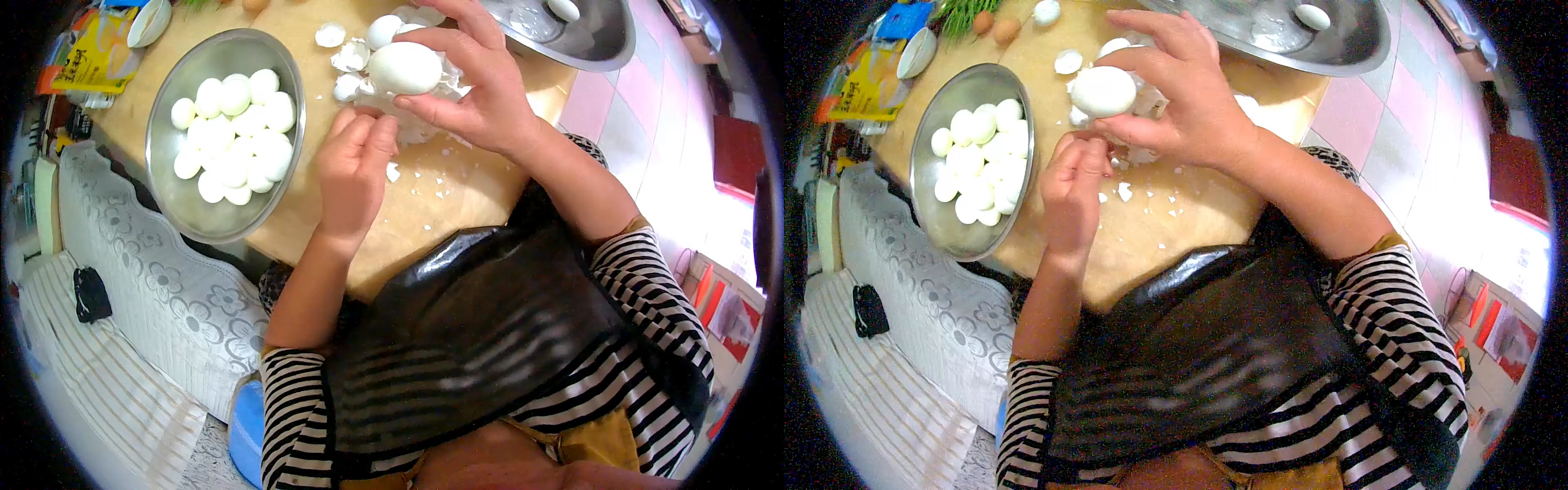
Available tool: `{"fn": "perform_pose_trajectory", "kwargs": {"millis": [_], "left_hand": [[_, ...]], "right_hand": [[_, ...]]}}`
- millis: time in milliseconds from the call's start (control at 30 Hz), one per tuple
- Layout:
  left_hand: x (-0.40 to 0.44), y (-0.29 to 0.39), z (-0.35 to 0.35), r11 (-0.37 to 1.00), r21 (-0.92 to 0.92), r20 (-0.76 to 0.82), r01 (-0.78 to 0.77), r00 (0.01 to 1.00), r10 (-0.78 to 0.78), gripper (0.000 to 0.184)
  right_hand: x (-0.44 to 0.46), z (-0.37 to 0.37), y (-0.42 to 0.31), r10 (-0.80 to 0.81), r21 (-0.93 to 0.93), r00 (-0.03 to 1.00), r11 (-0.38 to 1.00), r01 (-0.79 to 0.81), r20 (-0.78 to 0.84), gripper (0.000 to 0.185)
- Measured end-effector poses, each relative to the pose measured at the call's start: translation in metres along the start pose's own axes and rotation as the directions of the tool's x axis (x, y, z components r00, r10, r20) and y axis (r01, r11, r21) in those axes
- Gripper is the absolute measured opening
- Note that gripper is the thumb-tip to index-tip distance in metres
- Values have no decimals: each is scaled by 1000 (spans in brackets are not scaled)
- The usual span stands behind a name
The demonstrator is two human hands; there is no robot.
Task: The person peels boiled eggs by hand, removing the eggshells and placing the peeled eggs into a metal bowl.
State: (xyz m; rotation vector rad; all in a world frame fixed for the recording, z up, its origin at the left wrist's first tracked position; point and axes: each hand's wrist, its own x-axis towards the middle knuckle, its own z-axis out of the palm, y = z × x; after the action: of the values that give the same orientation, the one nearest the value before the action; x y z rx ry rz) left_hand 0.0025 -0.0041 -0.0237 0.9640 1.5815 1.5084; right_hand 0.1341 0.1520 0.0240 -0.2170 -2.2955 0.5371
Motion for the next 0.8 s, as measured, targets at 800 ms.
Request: {"fn": "perform_pose_trajectory", "kwargs": {"millis": [800], "left_hand": [[6, 4, 2, 756, 520, 8, -398, 887, 461, 14]], "right_hand": [[69, 25, -54, 35, -40, 996, 999, -32, 77, 49]]}}
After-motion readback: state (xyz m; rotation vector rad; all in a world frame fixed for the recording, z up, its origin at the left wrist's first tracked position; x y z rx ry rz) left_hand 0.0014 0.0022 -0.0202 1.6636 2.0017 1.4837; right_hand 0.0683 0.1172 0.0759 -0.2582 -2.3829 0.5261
